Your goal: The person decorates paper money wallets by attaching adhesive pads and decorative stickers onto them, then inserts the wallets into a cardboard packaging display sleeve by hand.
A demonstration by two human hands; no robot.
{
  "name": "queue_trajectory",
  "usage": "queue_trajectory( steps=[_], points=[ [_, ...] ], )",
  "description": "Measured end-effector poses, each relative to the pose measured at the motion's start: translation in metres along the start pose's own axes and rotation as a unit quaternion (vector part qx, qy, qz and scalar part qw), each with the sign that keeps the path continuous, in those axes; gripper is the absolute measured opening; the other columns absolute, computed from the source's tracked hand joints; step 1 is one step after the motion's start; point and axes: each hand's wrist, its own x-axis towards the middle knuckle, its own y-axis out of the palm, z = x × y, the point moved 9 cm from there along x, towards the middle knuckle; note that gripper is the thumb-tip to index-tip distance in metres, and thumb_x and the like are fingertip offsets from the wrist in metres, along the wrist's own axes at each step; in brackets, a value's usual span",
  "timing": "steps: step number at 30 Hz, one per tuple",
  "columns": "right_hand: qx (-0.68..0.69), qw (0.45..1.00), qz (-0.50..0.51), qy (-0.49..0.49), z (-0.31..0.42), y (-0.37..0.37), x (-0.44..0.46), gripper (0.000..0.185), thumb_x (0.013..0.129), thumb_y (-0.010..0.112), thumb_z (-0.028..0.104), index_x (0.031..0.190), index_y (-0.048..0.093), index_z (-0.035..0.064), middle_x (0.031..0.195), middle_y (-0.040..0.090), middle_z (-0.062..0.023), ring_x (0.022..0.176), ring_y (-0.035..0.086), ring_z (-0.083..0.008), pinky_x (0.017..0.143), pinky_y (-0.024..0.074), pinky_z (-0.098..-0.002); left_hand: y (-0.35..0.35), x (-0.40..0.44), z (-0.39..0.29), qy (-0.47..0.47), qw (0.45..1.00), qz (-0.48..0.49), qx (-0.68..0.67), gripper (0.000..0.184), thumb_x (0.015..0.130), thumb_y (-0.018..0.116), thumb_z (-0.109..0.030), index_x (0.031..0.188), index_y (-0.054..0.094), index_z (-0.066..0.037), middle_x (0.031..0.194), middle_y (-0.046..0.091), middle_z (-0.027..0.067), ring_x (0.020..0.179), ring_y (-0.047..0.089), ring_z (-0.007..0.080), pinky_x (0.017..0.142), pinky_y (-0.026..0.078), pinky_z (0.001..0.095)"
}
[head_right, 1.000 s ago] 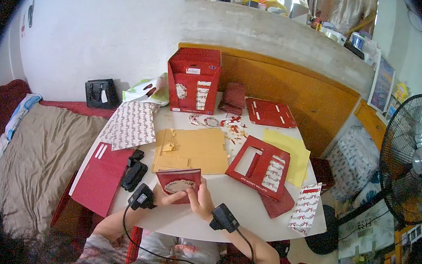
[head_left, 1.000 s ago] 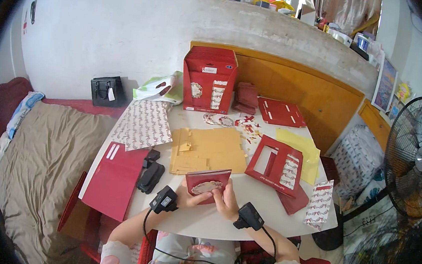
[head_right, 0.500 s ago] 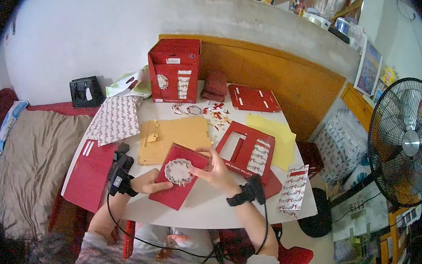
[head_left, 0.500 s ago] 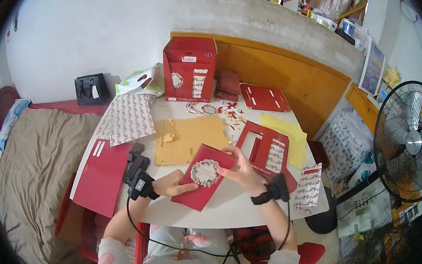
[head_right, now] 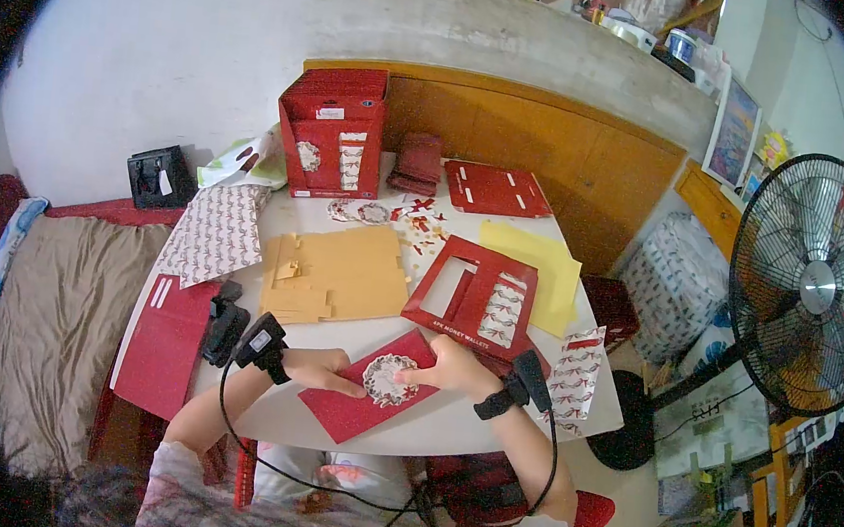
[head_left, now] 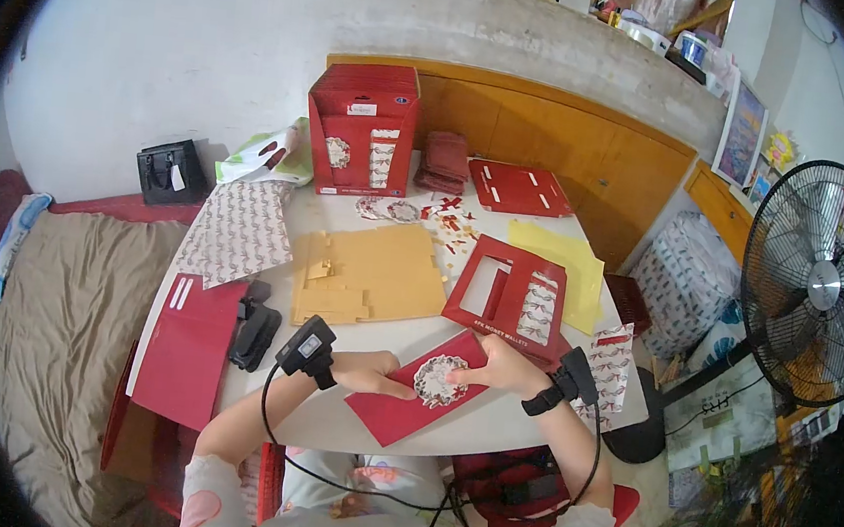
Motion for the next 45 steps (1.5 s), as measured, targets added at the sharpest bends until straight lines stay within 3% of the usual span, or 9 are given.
queue_trajectory(
  steps=[8, 11, 15, 17, 24, 27, 32, 38, 45],
  points=[
    [0.068, 0.997, -0.027, 0.008, -0.019, -0.007, -0.008, 0.051, 0.069, 0.070, 0.017, 0.111, 0.047, -0.0004, 0.099, 0.058, -0.0072, 0.088, 0.052, -0.0113, 0.081, 0.0419, -0.0278, -0.009, 0.014, -0.001, 0.032, 0.998, -0.002, 0.046, 0.048, 0.082, 0.051, -0.044, 0.085, 0.060, 0.004, 0.066, 0.059, 0.0051, 0.062, 0.054, 0.0104, 0.053, 0.042, 0.0269],
    [0.069, 0.994, -0.084, 0.010, -0.009, -0.033, -0.025, 0.032, 0.070, 0.069, 0.011, 0.097, 0.056, -0.0004, 0.087, 0.061, -0.0025, 0.078, 0.055, -0.0080, 0.071, 0.0454, -0.0247, -0.031, 0.032, 0.011, 0.143, 0.989, -0.040, 0.004, 0.052, 0.082, 0.049, -0.047, 0.085, 0.060, 0.004, 0.065, 0.058, 0.0051, 0.061, 0.054, 0.0100, 0.054, 0.043, 0.0251],
    [0.127, 0.980, -0.156, 0.004, -0.001, -0.062, -0.047, 0.029, 0.070, 0.068, 0.010, 0.094, 0.057, -0.0012, 0.086, 0.061, -0.0028, 0.077, 0.055, -0.0079, 0.069, 0.0453, -0.0231, -0.083, 0.057, 0.024, 0.119, 0.914, -0.250, -0.296, 0.053, 0.078, 0.054, -0.048, 0.084, 0.059, 0.004, 0.064, 0.059, 0.0095, 0.061, 0.059, 0.0168, 0.057, 0.048, 0.0266],
    [0.146, 0.977, -0.156, 0.001, 0.002, -0.066, -0.055, 0.029, 0.069, 0.068, 0.008, 0.095, 0.057, -0.0008, 0.087, 0.061, -0.0030, 0.078, 0.055, -0.0077, 0.069, 0.0453, -0.0230, -0.114, 0.058, 0.016, 0.044, 0.884, -0.464, 0.043, 0.050, 0.079, 0.054, -0.043, 0.094, 0.056, 0.005, 0.075, 0.062, 0.0132, 0.067, 0.061, 0.0180, 0.060, 0.048, 0.0283],
    [0.150, 0.984, -0.101, 0.004, -0.003, -0.047, -0.064, 0.031, 0.070, 0.069, 0.008, 0.098, 0.057, 0.0000, 0.090, 0.060, -0.0017, 0.080, 0.054, -0.0072, 0.073, 0.0441, -0.0238, -0.108, 0.112, -0.017, -0.027, 0.868, -0.443, 0.223, 0.054, 0.068, 0.060, -0.042, 0.082, 0.055, 0.010, 0.069, 0.058, 0.0237, 0.066, 0.060, 0.0338, 0.059, 0.048, 0.0404],
    [0.130, 0.986, -0.101, 0.008, -0.001, -0.050, -0.068, 0.033, 0.070, 0.069, 0.008, 0.099, 0.056, -0.0003, 0.091, 0.060, -0.0017, 0.081, 0.054, -0.0077, 0.075, 0.0437, -0.0243, -0.111, 0.113, -0.013, -0.088, 0.885, -0.419, 0.183, 0.049, 0.071, 0.055, -0.036, 0.099, 0.053, 0.004, 0.081, 0.060, 0.0238, 0.077, 0.060, 0.0322, 0.069, 0.047, 0.0368],
    [0.172, 0.967, -0.188, 0.004, 0.020, -0.074, -0.086, 0.033, 0.068, 0.069, 0.005, 0.098, 0.056, -0.0005, 0.089, 0.060, -0.0029, 0.081, 0.054, -0.0093, 0.074, 0.0443, -0.0249, -0.123, 0.096, 0.019, 0.100, 0.894, -0.423, -0.107, 0.042, 0.078, 0.057, -0.014, 0.112, 0.043, 0.005, 0.096, 0.057, 0.0144, 0.086, 0.056, 0.0188, 0.073, 0.046, 0.0295],
    [0.201, 0.900, -0.384, -0.044, 0.011, -0.124, -0.113, 0.032, 0.068, 0.065, 0.003, 0.098, 0.054, -0.0013, 0.091, 0.060, -0.0058, 0.080, 0.056, -0.0118, 0.073, 0.0450, -0.0264, -0.111, -0.016, 0.028, 0.152, 0.931, -0.318, -0.097, 0.040, 0.080, 0.056, -0.013, 0.113, 0.043, 0.004, 0.106, 0.054, 0.0139, 0.094, 0.053, 0.0162, 0.081, 0.044, 0.0278],
    [0.300, 0.874, -0.381, -0.039, -0.025, -0.122, -0.068, 0.030, 0.075, 0.060, 0.002, 0.104, 0.051, 0.0003, 0.095, 0.059, -0.0063, 0.084, 0.057, -0.0142, 0.075, 0.0467, -0.0287, -0.088, -0.066, 0.077, 0.072, 0.964, -0.256, -0.018, 0.040, 0.077, 0.061, -0.018, 0.113, 0.050, -0.005, 0.101, 0.056, 0.0063, 0.084, 0.051, 0.0105, 0.075, 0.042, 0.0242]
  ],
)
